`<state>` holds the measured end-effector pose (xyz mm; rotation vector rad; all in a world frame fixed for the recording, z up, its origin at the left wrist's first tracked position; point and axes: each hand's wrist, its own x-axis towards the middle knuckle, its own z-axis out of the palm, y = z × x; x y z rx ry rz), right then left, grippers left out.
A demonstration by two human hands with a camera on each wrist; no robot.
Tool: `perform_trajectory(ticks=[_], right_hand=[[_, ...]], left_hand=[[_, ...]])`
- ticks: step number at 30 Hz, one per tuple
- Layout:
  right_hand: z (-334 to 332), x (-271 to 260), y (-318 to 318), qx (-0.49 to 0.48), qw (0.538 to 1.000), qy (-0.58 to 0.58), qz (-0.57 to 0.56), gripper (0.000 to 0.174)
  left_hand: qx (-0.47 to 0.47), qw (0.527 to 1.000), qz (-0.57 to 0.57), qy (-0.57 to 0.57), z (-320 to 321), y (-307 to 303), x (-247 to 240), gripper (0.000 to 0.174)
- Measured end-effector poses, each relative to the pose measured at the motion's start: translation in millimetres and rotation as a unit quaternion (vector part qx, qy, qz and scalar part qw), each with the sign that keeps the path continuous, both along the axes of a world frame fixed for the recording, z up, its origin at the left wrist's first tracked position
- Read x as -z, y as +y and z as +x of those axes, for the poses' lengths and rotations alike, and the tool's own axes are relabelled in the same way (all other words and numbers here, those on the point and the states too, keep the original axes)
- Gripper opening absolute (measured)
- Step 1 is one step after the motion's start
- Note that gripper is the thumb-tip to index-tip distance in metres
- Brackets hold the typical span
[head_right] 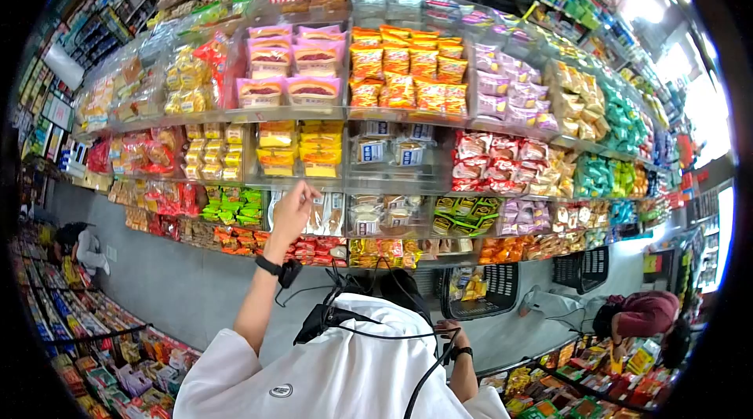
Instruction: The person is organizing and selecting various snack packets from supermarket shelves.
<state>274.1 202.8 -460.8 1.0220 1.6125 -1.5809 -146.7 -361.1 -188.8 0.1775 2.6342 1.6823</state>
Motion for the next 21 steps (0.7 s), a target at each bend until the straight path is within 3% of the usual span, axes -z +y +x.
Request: perform_trajectory(ticks=[5, 7, 8, 12, 15, 17, 20, 21], right_hand=[[-10.8, -12.4, -1.8, 0.016, 0.998, 0.05, 0.025, 0.039], [-9.1, -11.7, -4.0, 0.032, 0.998, 0.048, 0.022, 0.037], [-1.5, -4.5, 0.0, 0.05, 0.997, 0.05, 0.003, 0.038], [31.8, 7.1, 0.6, 0.07, 0.997, 0.03, -0.018, 0.038], [50.8, -1.8, -17.7, 0.075, 0.997, -0.001, 0.02, 0.041], [61.2, -16.6, -29.4, 0.095, 0.995, 0.003, 0.017, 0.041], [101.5, 62.2, -24.6, 0.119, 0.993, -0.024, -0.002, 0.038], [97.2, 43.0, -33.1, 0.103, 0.994, -0.027, 0.025, 0.038]], left_hand=[[0.027, 0.977, -0.189, 0.089, -83.3, 3.1, 11.5, 0.012], [0.054, 0.96, -0.263, 0.077, -108.6, 2.5, 28.9, 0.018], [0.062, 0.949, -0.293, 0.096, -123.7, -0.6, 55.4, 0.031], [0.032, 0.938, -0.336, 0.081, -139.6, 7.0, 94.4, 0.049], [0.029, 0.918, -0.387, 0.079, -147.3, 3.4, 105.4, 0.052], [0.017, 0.909, -0.413, 0.064, -140.8, 11.8, 81.6, 0.048], [0.018, 0.903, -0.424, 0.059, -133.5, 9.9, 75.7, 0.04], [0.02, 0.903, -0.424, 0.061, -132.8, 6.3, 79.0, 0.037]])
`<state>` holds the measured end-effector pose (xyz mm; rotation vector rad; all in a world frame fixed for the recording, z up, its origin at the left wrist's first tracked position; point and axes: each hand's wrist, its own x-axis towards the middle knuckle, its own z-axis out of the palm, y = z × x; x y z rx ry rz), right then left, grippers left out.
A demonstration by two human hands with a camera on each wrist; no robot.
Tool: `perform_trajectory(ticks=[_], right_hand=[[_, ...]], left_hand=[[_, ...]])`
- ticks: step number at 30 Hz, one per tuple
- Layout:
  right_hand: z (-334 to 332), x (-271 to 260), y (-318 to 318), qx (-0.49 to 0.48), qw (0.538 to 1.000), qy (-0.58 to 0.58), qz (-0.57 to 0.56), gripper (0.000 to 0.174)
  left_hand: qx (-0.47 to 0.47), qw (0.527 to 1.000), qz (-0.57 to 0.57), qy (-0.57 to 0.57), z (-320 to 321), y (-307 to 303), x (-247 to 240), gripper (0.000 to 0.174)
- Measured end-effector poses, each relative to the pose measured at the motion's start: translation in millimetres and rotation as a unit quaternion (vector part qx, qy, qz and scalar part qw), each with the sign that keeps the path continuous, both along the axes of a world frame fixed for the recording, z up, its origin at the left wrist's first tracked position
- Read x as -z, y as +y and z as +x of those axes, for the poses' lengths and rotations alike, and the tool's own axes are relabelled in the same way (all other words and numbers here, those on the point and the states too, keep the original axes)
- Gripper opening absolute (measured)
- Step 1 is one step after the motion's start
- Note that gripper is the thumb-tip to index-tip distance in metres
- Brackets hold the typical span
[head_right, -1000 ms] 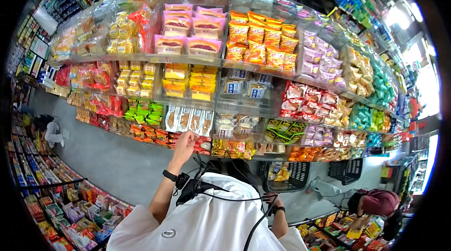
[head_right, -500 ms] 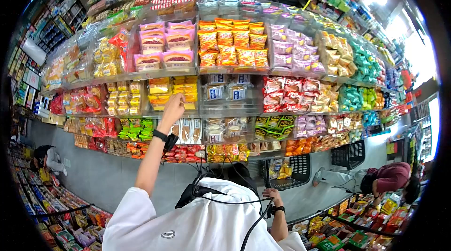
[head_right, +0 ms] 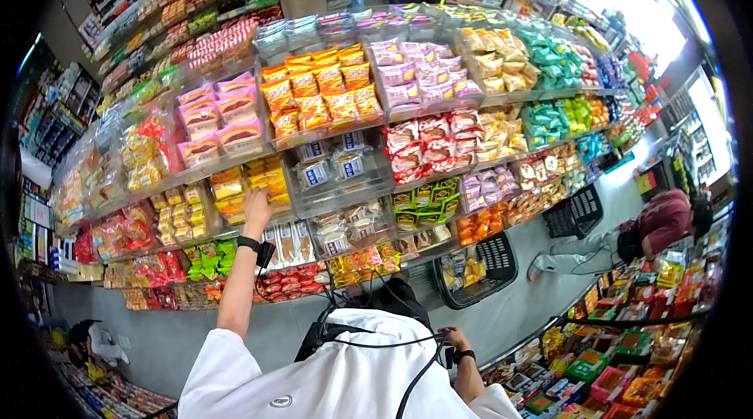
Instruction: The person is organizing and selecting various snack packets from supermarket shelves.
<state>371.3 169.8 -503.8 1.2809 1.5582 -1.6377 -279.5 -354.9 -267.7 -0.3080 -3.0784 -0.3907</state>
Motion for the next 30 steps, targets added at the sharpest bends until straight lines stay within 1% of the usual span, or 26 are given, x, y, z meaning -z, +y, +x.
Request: perform_trajectory(ticks=[1, 2, 5, 8, 10, 11, 13, 14, 15, 17, 18, 20, 22, 24, 25, 27, 28, 29, 30], right_hand=[[-2.8, -23.2, -7.5, -0.017, 0.999, -0.007, 0.026, 0.037], [-16.5, -51.0, -15.2, -0.033, 0.998, -0.013, 0.053, 0.037], [-37.3, -51.9, -8.9, -0.045, 0.998, -0.002, 0.037, 0.035], [-70.4, -69.7, 8.9, -0.09, 0.99, 0.053, 0.095, 0.034], [-90.7, -82.0, 25.0, -0.102, 0.975, 0.12, 0.159, 0.029], [-107.0, -99.8, 30.9, -0.138, 0.959, 0.12, 0.218, 0.028], [-141.9, -158.4, 34.6, -0.219, 0.913, 0.129, 0.32, 0.026], [-159.1, -183.5, 37.4, -0.264, 0.883, 0.139, 0.363, 0.026], [-176.0, -207.7, 37.9, -0.309, 0.848, 0.148, 0.405, 0.025], [-207.2, -250.0, 28.1, -0.28, 0.824, 0.235, 0.432, 0.023], [-223.2, -275.1, 19.2, -0.264, 0.809, 0.278, 0.445, 0.022], [-260.3, -348.7, -13.4, -0.264, 0.799, 0.326, 0.431, 0.024], [-283.3, -417.4, -49.7, -0.267, 0.805, 0.363, 0.385, 0.025], [-294.7, -461.8, -79.5, -0.282, 0.773, 0.445, 0.354, 0.027], [-296.8, -476.5, -92.7, -0.297, 0.743, 0.491, 0.344, 0.028], [-290.1, -490.2, -107.8, -0.342, 0.74, 0.479, 0.324, 0.028], [-285.3, -496.5, -114.1, -0.363, 0.739, 0.472, 0.316, 0.028], [-280.2, -505.2, -119.9, -0.372, 0.732, 0.455, 0.344, 0.026], [-272.7, -502.0, -117.9, -0.369, 0.721, 0.46, 0.365, 0.025]], left_hand=[[-0.002, 1.0, 0.012, 0.028, 2.8, -1.5, 3.4, 0.028], [-0.005, 0.999, 0.019, 0.032, 5.0, -2.4, 0.9, 0.028], [-0.011, 0.998, 0.049, 0.046, 20.1, -3.4, -25.4, 0.027], [-0.024, 0.987, 0.125, 0.099, 38.4, -6.3, -58.4, 0.025], [-0.025, 0.974, 0.175, 0.142, 55.8, -8.4, -87.9, 0.022], [-0.025, 0.965, 0.201, 0.164, 63.1, -7.9, -103.3, 0.021], [-0.034, 0.95, 0.276, 0.143, 80.0, -4.3, -127.6, 0.021], [-0.041, 0.939, 0.314, 0.132, 90.6, 0.0, -143.1, 0.021], [-0.029, 0.941, 0.321, 0.105, 106.4, 10.1, -168.1, 0.021], [0.021, 0.932, 0.358, 0.056, 134.6, 30.3, -200.3, 0.02], [0.047, 0.925, 0.377, 0.032, 144.6, 41.1, -206.1, 0.019], [0.121, 0.924, 0.36, -0.041, 160.0, 60.7, -203.1, 0.02], [0.225, 0.907, 0.344, -0.09, 179.7, 88.5, -206.4, 0.021], [0.3, 0.895, 0.312, -0.109, 203.1, 117.5, -214.9, 0.021], [0.338, 0.885, 0.303, -0.105, 211.7, 128.7, -212.8, 0.021], [0.416, 0.86, 0.282, -0.093, 225.1, 148.8, -206.9, 0.022], [0.428, 0.851, 0.285, -0.105, 231.9, 157.4, -207.7, 0.02], [0.441, 0.842, 0.292, -0.102, 238.3, 164.2, -213.3, 0.02], [0.456, 0.833, 0.298, -0.099, 244.4, 170.5, -220.1, 0.02]])
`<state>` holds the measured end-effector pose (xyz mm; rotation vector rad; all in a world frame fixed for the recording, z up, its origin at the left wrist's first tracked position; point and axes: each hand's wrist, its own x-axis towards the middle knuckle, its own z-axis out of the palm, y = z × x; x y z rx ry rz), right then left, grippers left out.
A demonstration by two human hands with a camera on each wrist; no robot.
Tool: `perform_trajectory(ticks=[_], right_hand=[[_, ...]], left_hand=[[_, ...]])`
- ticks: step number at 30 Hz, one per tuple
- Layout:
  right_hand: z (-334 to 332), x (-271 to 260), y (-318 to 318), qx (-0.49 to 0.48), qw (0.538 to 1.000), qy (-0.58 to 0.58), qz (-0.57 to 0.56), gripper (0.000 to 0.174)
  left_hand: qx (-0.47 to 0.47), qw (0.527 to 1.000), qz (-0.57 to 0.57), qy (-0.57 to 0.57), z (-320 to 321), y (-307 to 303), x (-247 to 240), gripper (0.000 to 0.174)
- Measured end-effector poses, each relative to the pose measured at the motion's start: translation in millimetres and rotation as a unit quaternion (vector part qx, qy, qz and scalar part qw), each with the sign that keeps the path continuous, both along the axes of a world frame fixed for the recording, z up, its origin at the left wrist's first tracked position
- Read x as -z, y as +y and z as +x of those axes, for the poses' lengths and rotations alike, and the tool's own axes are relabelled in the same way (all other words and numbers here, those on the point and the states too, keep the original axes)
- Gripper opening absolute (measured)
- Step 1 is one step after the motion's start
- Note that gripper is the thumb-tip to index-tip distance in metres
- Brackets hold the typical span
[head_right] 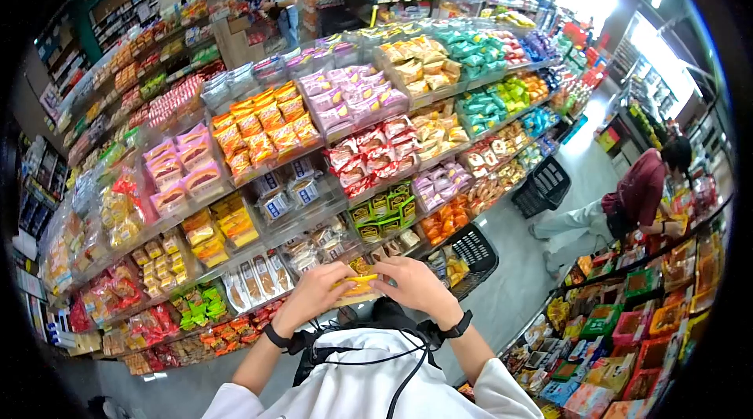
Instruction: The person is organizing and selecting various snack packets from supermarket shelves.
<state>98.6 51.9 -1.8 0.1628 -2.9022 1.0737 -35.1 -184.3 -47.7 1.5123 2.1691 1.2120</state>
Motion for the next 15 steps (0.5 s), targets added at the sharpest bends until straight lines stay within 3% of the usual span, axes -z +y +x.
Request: perform_trajectory(ticks=[7, 15], right_hand=[[71.8, 5.9, 21.8, 0.066, 0.994, 0.082, -0.005, 0.013], [162.1, -4.9, 80.1, 0.123, 0.981, 0.139, -0.05, 0.009]], left_hand=[[0.057, 0.998, -0.019, -0.035, 43.3, 30.1, -13.9, 0.026], [-0.038, 0.997, 0.045, -0.053, 110.5, 60.4, -37.0, 0.012]])
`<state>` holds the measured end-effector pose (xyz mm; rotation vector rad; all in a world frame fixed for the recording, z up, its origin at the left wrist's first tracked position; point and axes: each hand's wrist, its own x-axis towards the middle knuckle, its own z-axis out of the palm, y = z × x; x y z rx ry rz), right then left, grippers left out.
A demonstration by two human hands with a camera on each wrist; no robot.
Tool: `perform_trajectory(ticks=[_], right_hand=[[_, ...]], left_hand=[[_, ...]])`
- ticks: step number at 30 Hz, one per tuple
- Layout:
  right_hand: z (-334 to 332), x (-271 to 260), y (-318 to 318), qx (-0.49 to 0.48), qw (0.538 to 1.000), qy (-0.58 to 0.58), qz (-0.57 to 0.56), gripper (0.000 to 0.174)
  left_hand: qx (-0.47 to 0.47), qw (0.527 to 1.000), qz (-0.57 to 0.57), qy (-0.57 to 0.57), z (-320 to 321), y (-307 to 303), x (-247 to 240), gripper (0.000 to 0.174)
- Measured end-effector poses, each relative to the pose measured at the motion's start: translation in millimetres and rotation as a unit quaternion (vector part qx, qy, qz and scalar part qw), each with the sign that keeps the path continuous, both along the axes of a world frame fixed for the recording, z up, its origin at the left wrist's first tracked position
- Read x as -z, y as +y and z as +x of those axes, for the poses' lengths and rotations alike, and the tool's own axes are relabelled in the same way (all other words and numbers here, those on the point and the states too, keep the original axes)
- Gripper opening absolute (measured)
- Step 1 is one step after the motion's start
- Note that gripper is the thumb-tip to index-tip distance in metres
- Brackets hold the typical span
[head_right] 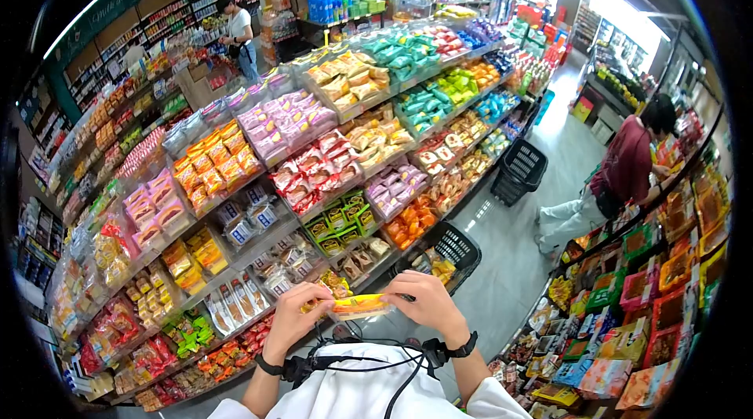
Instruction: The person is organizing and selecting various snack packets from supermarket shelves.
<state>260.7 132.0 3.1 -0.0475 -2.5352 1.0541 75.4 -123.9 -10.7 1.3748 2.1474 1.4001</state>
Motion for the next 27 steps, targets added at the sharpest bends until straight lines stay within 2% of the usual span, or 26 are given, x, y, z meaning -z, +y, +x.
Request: perform_trajectory(ticks=[4, 8, 12, 18, 24, 27], right_hand=[[52.0, 8.7, 29.9, -0.006, 0.999, -0.015, -0.037, 0.01], [100.3, 16.4, 61.1, 0.004, 0.991, -0.064, -0.121, 0.011], [132.8, 47.2, 88.1, -0.038, 0.986, -0.053, -0.153, 0.012], [156.5, 54.3, 113.3, -0.032, 0.984, -0.052, -0.169, 0.012], [156.1, 76.6, 112.4, -0.061, 0.966, -0.069, -0.242, 0.012], [148.7, 80.0, 109.6, -0.08, 0.96, -0.069, -0.258, 0.009]], left_hand=[[-0.044, 0.999, -0.022, -0.025, 61.6, 35.8, -5.6, 0.013], [-0.054, 0.998, -0.038, -0.008, 113.7, 73.3, 1.4, 0.013], [-0.066, 0.995, -0.068, -0.011, 139.2, 90.1, -1.3, 0.01], [-0.1, 0.989, -0.108, -0.03, 178.8, 105.7, -9.0, 0.013], [-0.154, 0.976, -0.15, -0.038, 196.5, 106.0, -19.8, 0.012], [-0.171, 0.97, -0.149, -0.085, 202.6, 98.9, -2.8, 0.012]])
